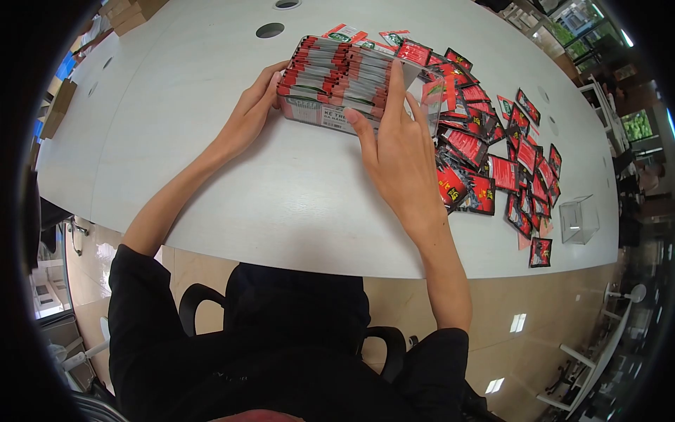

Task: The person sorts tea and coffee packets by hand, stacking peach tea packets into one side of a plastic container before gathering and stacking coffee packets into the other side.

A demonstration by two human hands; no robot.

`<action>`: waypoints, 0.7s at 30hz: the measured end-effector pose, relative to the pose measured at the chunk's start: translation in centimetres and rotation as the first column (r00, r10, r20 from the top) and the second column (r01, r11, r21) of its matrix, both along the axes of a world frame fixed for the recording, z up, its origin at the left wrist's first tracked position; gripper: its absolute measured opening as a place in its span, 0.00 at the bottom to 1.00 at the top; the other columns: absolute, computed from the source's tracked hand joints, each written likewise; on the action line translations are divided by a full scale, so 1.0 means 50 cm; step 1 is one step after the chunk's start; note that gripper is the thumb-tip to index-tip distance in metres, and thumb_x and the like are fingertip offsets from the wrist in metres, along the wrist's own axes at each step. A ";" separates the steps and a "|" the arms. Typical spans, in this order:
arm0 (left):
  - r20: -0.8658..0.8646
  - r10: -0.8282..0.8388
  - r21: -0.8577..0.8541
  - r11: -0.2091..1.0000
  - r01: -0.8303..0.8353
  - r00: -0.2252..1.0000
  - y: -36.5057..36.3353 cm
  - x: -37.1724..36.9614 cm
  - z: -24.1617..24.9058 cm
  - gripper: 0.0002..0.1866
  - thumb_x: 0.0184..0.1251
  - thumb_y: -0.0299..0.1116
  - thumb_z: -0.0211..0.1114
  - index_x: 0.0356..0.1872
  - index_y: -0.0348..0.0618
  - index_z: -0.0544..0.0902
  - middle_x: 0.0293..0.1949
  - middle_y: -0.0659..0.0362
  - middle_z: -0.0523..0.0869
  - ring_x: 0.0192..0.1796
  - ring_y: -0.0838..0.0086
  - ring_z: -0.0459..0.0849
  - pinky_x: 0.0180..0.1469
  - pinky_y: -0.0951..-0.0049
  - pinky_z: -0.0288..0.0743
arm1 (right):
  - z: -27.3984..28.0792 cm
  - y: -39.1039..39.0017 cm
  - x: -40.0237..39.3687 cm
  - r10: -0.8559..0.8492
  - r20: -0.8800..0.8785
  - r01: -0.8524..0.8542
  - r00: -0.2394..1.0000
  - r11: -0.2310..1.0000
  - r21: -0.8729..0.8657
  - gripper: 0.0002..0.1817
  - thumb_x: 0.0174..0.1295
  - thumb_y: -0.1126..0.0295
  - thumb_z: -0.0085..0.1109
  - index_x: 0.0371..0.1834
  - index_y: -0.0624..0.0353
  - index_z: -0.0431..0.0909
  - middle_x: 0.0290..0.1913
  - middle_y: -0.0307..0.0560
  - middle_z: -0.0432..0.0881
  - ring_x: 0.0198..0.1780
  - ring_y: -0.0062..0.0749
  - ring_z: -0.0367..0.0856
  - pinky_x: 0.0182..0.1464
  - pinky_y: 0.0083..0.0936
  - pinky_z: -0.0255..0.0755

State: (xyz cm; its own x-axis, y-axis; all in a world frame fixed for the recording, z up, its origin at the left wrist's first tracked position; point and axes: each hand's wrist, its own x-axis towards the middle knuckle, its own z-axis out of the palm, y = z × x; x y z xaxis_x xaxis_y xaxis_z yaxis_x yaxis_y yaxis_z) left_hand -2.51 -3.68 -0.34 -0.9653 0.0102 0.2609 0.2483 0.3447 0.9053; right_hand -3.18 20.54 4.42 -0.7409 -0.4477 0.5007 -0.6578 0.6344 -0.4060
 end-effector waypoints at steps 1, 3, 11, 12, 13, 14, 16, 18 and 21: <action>0.001 0.000 -0.001 1.000 0.000 1.000 -0.001 0.000 0.000 0.27 0.85 0.49 0.38 0.72 0.41 0.65 0.49 0.58 0.82 0.44 0.77 0.76 0.52 0.76 0.71 | 0.001 0.000 0.000 0.000 0.001 0.000 1.000 1.000 -0.001 0.43 0.73 0.55 0.56 0.78 0.73 0.47 0.52 0.69 0.82 0.59 0.59 0.78 0.60 0.46 0.72; -0.012 -0.017 -0.007 1.000 0.017 1.000 -0.003 -0.001 -0.002 0.28 0.85 0.49 0.38 0.73 0.41 0.64 0.50 0.57 0.82 0.45 0.77 0.76 0.52 0.75 0.72 | 0.003 0.000 0.001 0.004 0.033 -0.005 0.999 1.000 0.021 0.43 0.73 0.55 0.57 0.78 0.72 0.46 0.51 0.68 0.83 0.56 0.59 0.80 0.58 0.46 0.73; -0.004 -0.006 -0.001 1.000 0.006 1.000 -0.004 0.000 -0.002 0.27 0.86 0.49 0.37 0.70 0.38 0.66 0.52 0.55 0.82 0.48 0.75 0.79 0.55 0.72 0.73 | -0.002 0.018 -0.022 -0.054 0.099 0.061 0.994 0.996 -0.072 0.42 0.74 0.49 0.51 0.77 0.70 0.48 0.47 0.67 0.83 0.51 0.59 0.83 0.56 0.47 0.75; 0.016 -0.010 0.009 1.000 0.010 1.000 -0.004 0.001 -0.001 0.27 0.86 0.49 0.37 0.70 0.38 0.67 0.53 0.55 0.82 0.48 0.75 0.79 0.55 0.71 0.73 | -0.007 0.018 -0.026 -0.097 0.059 0.099 0.994 0.994 -0.041 0.42 0.75 0.46 0.48 0.77 0.70 0.48 0.47 0.66 0.83 0.51 0.59 0.83 0.56 0.47 0.74; 0.016 -0.008 0.011 1.000 0.008 1.000 -0.005 0.000 -0.002 0.27 0.86 0.49 0.37 0.70 0.38 0.67 0.53 0.55 0.82 0.48 0.75 0.79 0.55 0.71 0.73 | -0.006 0.015 -0.027 -0.095 0.059 0.097 0.994 0.995 -0.039 0.42 0.75 0.46 0.48 0.77 0.70 0.48 0.47 0.66 0.83 0.51 0.59 0.83 0.56 0.47 0.74; 0.025 -0.015 0.014 1.000 0.015 1.000 -0.005 -0.001 -0.004 0.27 0.86 0.49 0.36 0.68 0.38 0.68 0.52 0.55 0.82 0.48 0.75 0.79 0.56 0.72 0.73 | -0.004 0.013 -0.025 -0.062 0.065 0.062 0.996 0.998 0.006 0.43 0.75 0.44 0.45 0.77 0.70 0.48 0.47 0.66 0.84 0.52 0.60 0.82 0.57 0.47 0.74; 0.036 -0.026 0.017 1.000 0.025 0.999 -0.006 -0.006 -0.009 0.27 0.86 0.49 0.36 0.67 0.38 0.69 0.51 0.55 0.82 0.48 0.75 0.78 0.56 0.72 0.72 | 0.003 0.012 -0.020 -0.033 0.075 0.029 0.997 0.998 0.051 0.44 0.75 0.41 0.42 0.78 0.70 0.47 0.48 0.65 0.84 0.54 0.61 0.81 0.57 0.47 0.73; 0.029 -0.056 0.014 0.998 0.056 0.998 -0.013 -0.009 -0.015 0.26 0.86 0.49 0.36 0.64 0.38 0.71 0.48 0.56 0.82 0.46 0.76 0.76 0.56 0.72 0.71 | 0.011 0.013 -0.016 0.009 0.176 -0.009 0.984 1.000 0.001 0.44 0.75 0.41 0.42 0.79 0.67 0.46 0.48 0.64 0.85 0.56 0.61 0.80 0.58 0.47 0.72; 0.043 -0.066 0.003 0.998 0.066 0.997 -0.012 -0.007 -0.011 0.26 0.86 0.49 0.35 0.62 0.39 0.72 0.45 0.58 0.81 0.45 0.77 0.74 0.56 0.73 0.69 | 0.003 0.017 -0.019 0.006 0.122 -0.017 0.992 0.996 0.091 0.43 0.75 0.43 0.43 0.80 0.64 0.45 0.44 0.61 0.86 0.56 0.60 0.80 0.57 0.47 0.72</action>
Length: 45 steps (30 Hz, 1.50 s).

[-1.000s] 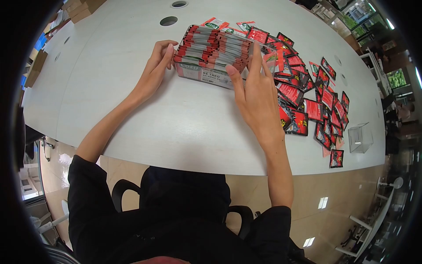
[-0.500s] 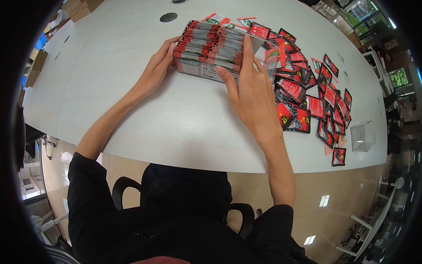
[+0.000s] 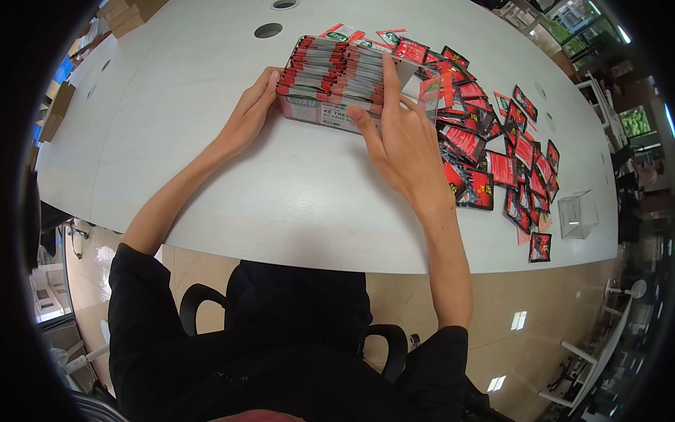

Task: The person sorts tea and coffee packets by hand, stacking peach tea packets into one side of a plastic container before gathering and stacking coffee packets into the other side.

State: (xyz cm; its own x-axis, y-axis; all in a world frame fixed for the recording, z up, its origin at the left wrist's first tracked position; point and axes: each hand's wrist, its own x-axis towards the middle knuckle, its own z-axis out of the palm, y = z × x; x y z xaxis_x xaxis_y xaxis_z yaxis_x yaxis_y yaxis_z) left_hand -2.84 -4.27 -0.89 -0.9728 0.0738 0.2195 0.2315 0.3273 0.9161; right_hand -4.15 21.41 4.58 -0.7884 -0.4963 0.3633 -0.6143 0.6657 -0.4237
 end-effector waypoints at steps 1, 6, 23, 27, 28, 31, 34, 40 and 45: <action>-0.004 -0.006 -0.002 1.000 0.006 1.000 0.000 0.000 0.000 0.26 0.86 0.49 0.35 0.62 0.39 0.72 0.45 0.58 0.81 0.45 0.77 0.74 0.56 0.73 0.69 | 0.002 0.001 -0.001 -0.006 -0.004 0.006 1.000 1.000 -0.002 0.43 0.75 0.43 0.43 0.80 0.64 0.45 0.44 0.61 0.86 0.56 0.60 0.80 0.57 0.47 0.72; 0.043 0.060 0.079 0.995 -0.064 0.997 0.000 0.005 0.007 0.27 0.85 0.52 0.38 0.65 0.40 0.71 0.43 0.62 0.79 0.42 0.79 0.70 0.53 0.78 0.66 | -0.008 0.013 -0.019 -0.021 -0.191 0.022 0.981 1.000 0.000 0.39 0.76 0.49 0.46 0.79 0.61 0.46 0.37 0.56 0.88 0.49 0.61 0.82 0.66 0.47 0.67; 0.079 0.188 0.272 0.941 -0.202 0.979 0.000 0.005 0.024 0.26 0.85 0.52 0.40 0.60 0.37 0.69 0.32 0.64 0.70 0.34 0.81 0.69 0.43 0.77 0.68 | -0.153 0.504 -0.272 -0.803 -0.285 0.837 0.524 0.547 -0.005 0.34 0.71 0.39 0.46 0.65 0.54 0.76 0.67 0.57 0.75 0.69 0.59 0.70 0.70 0.56 0.56; 0.079 0.201 0.256 0.942 -0.215 0.976 0.001 0.003 0.022 0.26 0.84 0.53 0.41 0.60 0.37 0.68 0.32 0.64 0.70 0.34 0.80 0.69 0.44 0.77 0.68 | -0.132 0.491 -0.267 -0.818 -0.042 0.813 0.573 0.562 0.151 0.40 0.67 0.30 0.40 0.73 0.44 0.70 0.74 0.56 0.67 0.75 0.61 0.59 0.73 0.65 0.43; 0.079 0.197 0.265 0.941 -0.211 0.977 -0.002 0.002 0.019 0.26 0.84 0.53 0.41 0.60 0.37 0.69 0.32 0.65 0.70 0.34 0.80 0.69 0.44 0.77 0.68 | -0.136 0.485 -0.275 -0.822 -0.096 0.818 0.561 0.532 0.217 0.40 0.66 0.29 0.39 0.74 0.40 0.69 0.74 0.54 0.68 0.76 0.58 0.60 0.73 0.65 0.44; 0.088 0.187 0.288 0.935 -0.204 0.979 -0.011 -0.003 0.009 0.25 0.84 0.52 0.43 0.60 0.38 0.70 0.34 0.65 0.71 0.35 0.80 0.69 0.45 0.77 0.67 | -0.136 0.487 -0.285 -0.812 -0.085 0.799 0.577 0.540 0.266 0.38 0.66 0.28 0.40 0.74 0.32 0.69 0.76 0.54 0.65 0.78 0.57 0.56 0.75 0.65 0.39; 0.095 0.181 0.305 0.931 -0.201 0.979 -0.014 -0.002 0.008 0.24 0.84 0.51 0.44 0.60 0.39 0.71 0.36 0.65 0.71 0.36 0.79 0.68 0.45 0.76 0.67 | -0.134 0.506 -0.292 -0.750 -0.062 0.740 0.659 0.631 0.231 0.39 0.63 0.29 0.46 0.72 0.36 0.71 0.74 0.53 0.69 0.76 0.55 0.59 0.74 0.61 0.46; 0.106 0.176 0.294 0.935 -0.200 0.979 -0.012 -0.001 0.010 0.24 0.84 0.51 0.44 0.60 0.38 0.71 0.37 0.64 0.73 0.36 0.80 0.69 0.45 0.76 0.68 | -0.078 0.503 -0.246 -0.654 -0.018 0.642 0.756 0.736 0.215 0.34 0.58 0.42 0.65 0.66 0.40 0.76 0.68 0.56 0.73 0.70 0.53 0.68 0.69 0.51 0.59; 0.106 0.181 0.282 0.937 -0.204 0.978 -0.015 -0.001 0.010 0.24 0.84 0.50 0.44 0.59 0.38 0.71 0.37 0.64 0.74 0.36 0.80 0.69 0.45 0.77 0.68 | -0.114 0.479 -0.267 -0.608 -0.531 0.696 0.590 0.716 -0.046 0.29 0.64 0.48 0.61 0.68 0.41 0.74 0.69 0.54 0.73 0.70 0.46 0.69 0.70 0.52 0.58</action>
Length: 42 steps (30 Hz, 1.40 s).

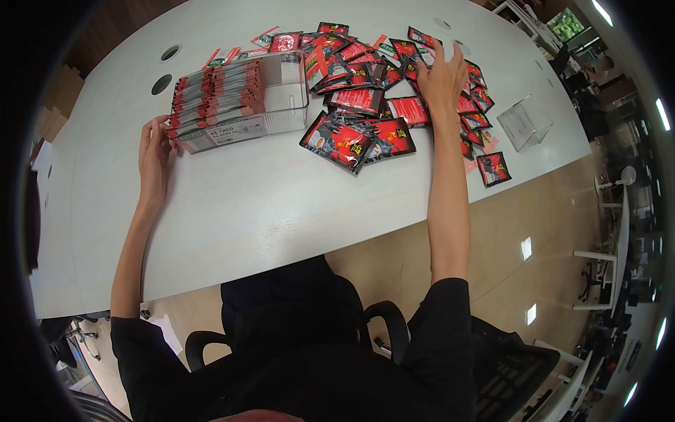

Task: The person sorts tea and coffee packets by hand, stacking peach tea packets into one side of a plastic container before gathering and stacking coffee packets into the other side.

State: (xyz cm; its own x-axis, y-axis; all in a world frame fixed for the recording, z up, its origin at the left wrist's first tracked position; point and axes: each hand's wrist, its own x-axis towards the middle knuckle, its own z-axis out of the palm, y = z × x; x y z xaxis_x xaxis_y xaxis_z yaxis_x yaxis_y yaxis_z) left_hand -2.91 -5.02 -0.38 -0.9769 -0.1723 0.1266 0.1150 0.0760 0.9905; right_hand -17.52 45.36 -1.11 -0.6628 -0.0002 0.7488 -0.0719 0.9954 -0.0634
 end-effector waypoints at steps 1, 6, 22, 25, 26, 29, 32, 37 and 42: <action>0.000 0.006 -0.008 1.000 -0.006 1.000 0.003 0.001 0.002 0.23 0.84 0.50 0.45 0.59 0.38 0.71 0.37 0.63 0.74 0.36 0.80 0.69 0.45 0.77 0.68 | -0.003 -0.011 -0.007 0.077 -0.108 -0.073 0.991 0.996 0.043 0.26 0.68 0.50 0.57 0.69 0.41 0.73 0.70 0.52 0.72 0.71 0.44 0.68 0.71 0.53 0.56; -0.015 0.034 -0.012 0.999 -0.034 0.999 0.013 0.003 0.008 0.24 0.84 0.50 0.45 0.59 0.38 0.71 0.32 0.65 0.71 0.35 0.81 0.70 0.44 0.78 0.69 | -0.043 -0.055 -0.023 0.291 0.231 -0.303 0.929 0.953 0.018 0.25 0.78 0.49 0.39 0.72 0.43 0.70 0.67 0.50 0.76 0.74 0.45 0.65 0.74 0.54 0.49; -0.034 0.018 -0.005 1.000 -0.018 0.999 0.002 -0.001 0.001 0.21 0.85 0.47 0.43 0.59 0.38 0.70 0.31 0.64 0.72 0.34 0.80 0.70 0.44 0.77 0.69 | -0.026 -0.024 -0.020 0.253 0.337 -0.255 0.907 0.966 -0.040 0.23 0.76 0.50 0.47 0.58 0.52 0.84 0.64 0.43 0.81 0.72 0.43 0.68 0.74 0.45 0.52; -0.032 0.009 -0.006 1.000 -0.009 0.999 0.006 0.000 0.001 0.22 0.85 0.48 0.43 0.59 0.38 0.70 0.31 0.64 0.72 0.34 0.80 0.70 0.44 0.77 0.69 | -0.010 -0.028 0.000 0.195 0.384 -0.204 0.902 0.979 -0.019 0.24 0.74 0.50 0.48 0.57 0.54 0.84 0.61 0.44 0.83 0.72 0.43 0.66 0.75 0.44 0.51; -0.030 0.011 -0.008 1.000 -0.011 0.999 0.008 0.001 0.003 0.22 0.85 0.48 0.43 0.59 0.38 0.70 0.31 0.64 0.72 0.34 0.80 0.70 0.43 0.77 0.69 | -0.015 -0.027 0.001 0.192 0.385 -0.200 0.903 0.980 -0.019 0.24 0.74 0.50 0.48 0.57 0.54 0.84 0.61 0.44 0.83 0.72 0.43 0.66 0.75 0.44 0.51; -0.033 0.007 -0.008 1.000 -0.007 0.999 0.008 0.001 0.005 0.21 0.85 0.47 0.43 0.58 0.38 0.71 0.31 0.64 0.72 0.34 0.80 0.70 0.43 0.77 0.69 | -0.017 -0.027 0.006 0.225 0.306 -0.239 0.925 0.971 0.006 0.21 0.72 0.51 0.52 0.53 0.53 0.86 0.58 0.44 0.84 0.69 0.43 0.69 0.74 0.44 0.53; -0.036 0.009 0.002 1.000 -0.009 0.999 0.009 0.001 0.003 0.21 0.85 0.47 0.44 0.58 0.38 0.71 0.30 0.64 0.72 0.34 0.80 0.70 0.43 0.77 0.70 | 0.006 -0.035 0.018 0.223 0.316 -0.239 0.922 0.971 0.011 0.18 0.70 0.53 0.56 0.48 0.53 0.87 0.56 0.42 0.85 0.67 0.43 0.72 0.72 0.44 0.55; -0.039 0.001 0.007 1.000 -0.001 0.999 0.006 0.002 0.002 0.21 0.85 0.47 0.43 0.58 0.38 0.71 0.30 0.64 0.72 0.34 0.80 0.70 0.43 0.77 0.69 | -0.005 -0.023 0.009 0.244 0.328 -0.242 0.913 0.969 -0.048 0.20 0.71 0.51 0.54 0.48 0.53 0.88 0.56 0.46 0.85 0.67 0.42 0.72 0.71 0.43 0.57; -0.031 -0.013 -0.012 1.000 0.013 0.999 0.005 0.001 0.004 0.21 0.85 0.47 0.43 0.57 0.37 0.73 0.30 0.65 0.72 0.34 0.81 0.70 0.43 0.77 0.69 | -0.023 -0.003 -0.006 0.273 0.397 -0.263 0.876 0.961 -0.079 0.23 0.74 0.49 0.48 0.53 0.52 0.87 0.60 0.49 0.84 0.69 0.43 0.72 0.71 0.44 0.59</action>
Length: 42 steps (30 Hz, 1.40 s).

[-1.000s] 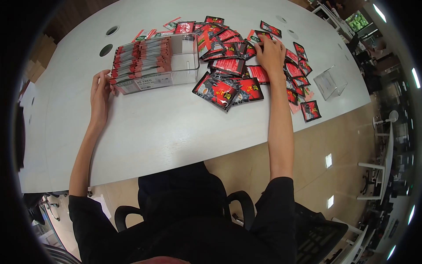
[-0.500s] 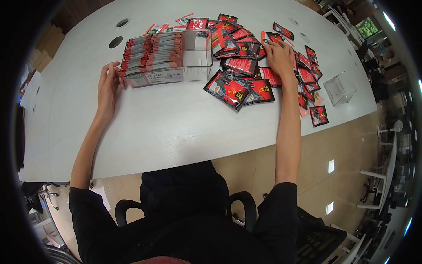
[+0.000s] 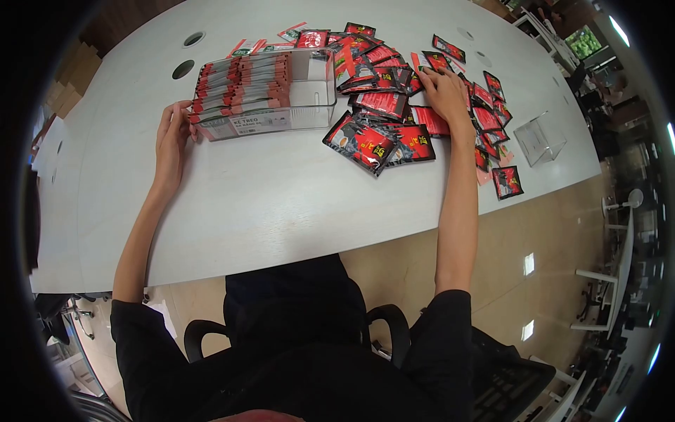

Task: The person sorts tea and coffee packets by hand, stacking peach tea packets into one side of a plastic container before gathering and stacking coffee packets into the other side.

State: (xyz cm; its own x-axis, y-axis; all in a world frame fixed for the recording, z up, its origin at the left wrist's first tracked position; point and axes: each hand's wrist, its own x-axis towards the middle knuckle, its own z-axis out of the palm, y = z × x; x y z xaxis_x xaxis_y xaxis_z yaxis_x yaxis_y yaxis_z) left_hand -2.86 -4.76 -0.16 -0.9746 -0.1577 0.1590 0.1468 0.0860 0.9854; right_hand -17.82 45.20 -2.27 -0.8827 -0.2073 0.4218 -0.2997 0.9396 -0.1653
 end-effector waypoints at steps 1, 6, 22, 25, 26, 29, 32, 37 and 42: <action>-0.002 -0.002 0.001 1.000 0.002 1.000 0.002 0.000 0.002 0.21 0.85 0.47 0.43 0.57 0.37 0.73 0.30 0.65 0.72 0.34 0.81 0.70 0.43 0.77 0.69 | 0.004 -0.003 0.005 0.000 0.008 0.000 1.000 1.000 -0.012 0.23 0.74 0.49 0.49 0.52 0.52 0.87 0.58 0.49 0.84 0.68 0.44 0.73 0.70 0.45 0.59; 0.014 -0.003 0.015 1.000 0.003 1.000 -0.001 -0.002 -0.002 0.21 0.85 0.46 0.43 0.54 0.38 0.74 0.30 0.65 0.72 0.34 0.82 0.70 0.43 0.77 0.69 | 0.033 -0.001 0.023 -0.068 0.022 0.068 0.997 0.997 0.023 0.21 0.72 0.50 0.51 0.53 0.49 0.87 0.55 0.51 0.86 0.65 0.46 0.75 0.68 0.45 0.63; 0.003 0.003 0.017 1.000 -0.003 1.000 -0.001 0.001 -0.002 0.19 0.85 0.46 0.43 0.53 0.40 0.74 0.29 0.66 0.72 0.33 0.82 0.70 0.43 0.78 0.69 | 0.013 -0.005 -0.002 -0.191 0.010 0.189 0.982 0.962 -0.199 0.20 0.55 0.64 0.63 0.54 0.45 0.82 0.51 0.37 0.89 0.56 0.41 0.80 0.62 0.38 0.70; 0.016 0.007 0.019 1.000 -0.008 1.000 0.001 -0.001 0.002 0.19 0.85 0.46 0.43 0.52 0.40 0.74 0.29 0.66 0.72 0.33 0.82 0.70 0.43 0.77 0.69 | 0.039 -0.013 0.023 -0.211 0.043 0.215 0.976 0.948 -0.234 0.19 0.52 0.64 0.65 0.50 0.45 0.85 0.48 0.35 0.90 0.52 0.40 0.81 0.59 0.35 0.72; 0.017 0.010 0.020 1.000 -0.010 1.000 0.001 -0.001 0.001 0.19 0.85 0.46 0.43 0.52 0.40 0.74 0.29 0.66 0.72 0.33 0.82 0.70 0.43 0.77 0.68 | 0.047 -0.016 0.029 -0.202 0.075 0.215 0.976 0.946 -0.243 0.19 0.52 0.65 0.65 0.50 0.45 0.85 0.49 0.36 0.90 0.53 0.40 0.81 0.59 0.35 0.72; 0.015 0.013 0.023 1.000 -0.013 1.000 0.000 -0.002 0.002 0.19 0.85 0.46 0.43 0.52 0.40 0.74 0.29 0.66 0.72 0.33 0.81 0.69 0.43 0.77 0.68 | 0.023 -0.001 0.009 -0.086 -0.103 0.062 0.991 0.973 -0.222 0.20 0.52 0.66 0.65 0.51 0.44 0.84 0.50 0.38 0.89 0.56 0.41 0.79 0.60 0.36 0.71; 0.019 0.010 0.024 1.000 -0.011 1.000 -0.003 0.000 -0.001 0.19 0.85 0.46 0.44 0.52 0.40 0.74 0.29 0.65 0.72 0.33 0.81 0.69 0.43 0.77 0.68 | -0.007 0.013 -0.016 -0.055 -0.098 0.037 0.994 0.983 -0.180 0.23 0.53 0.66 0.65 0.56 0.47 0.81 0.50 0.39 0.89 0.59 0.42 0.78 0.61 0.37 0.70; -0.004 -0.001 0.027 1.000 0.001 1.000 -0.002 -0.002 -0.003 0.19 0.85 0.46 0.44 0.52 0.40 0.74 0.29 0.65 0.72 0.33 0.81 0.69 0.42 0.77 0.68 | -0.009 0.017 -0.007 -0.095 -0.110 0.080 0.989 0.988 -0.135 0.26 0.57 0.63 0.65 0.60 0.51 0.78 0.50 0.37 0.89 0.59 0.43 0.78 0.63 0.39 0.69; -0.002 0.005 0.034 0.999 -0.005 1.000 -0.002 -0.003 -0.003 0.19 0.85 0.46 0.44 0.52 0.40 0.74 0.29 0.66 0.72 0.33 0.82 0.69 0.42 0.78 0.68 | 0.014 0.011 0.003 -0.166 -0.034 0.164 0.985 0.984 -0.062 0.25 0.58 0.61 0.66 0.60 0.51 0.77 0.48 0.34 0.90 0.59 0.43 0.79 0.63 0.40 0.67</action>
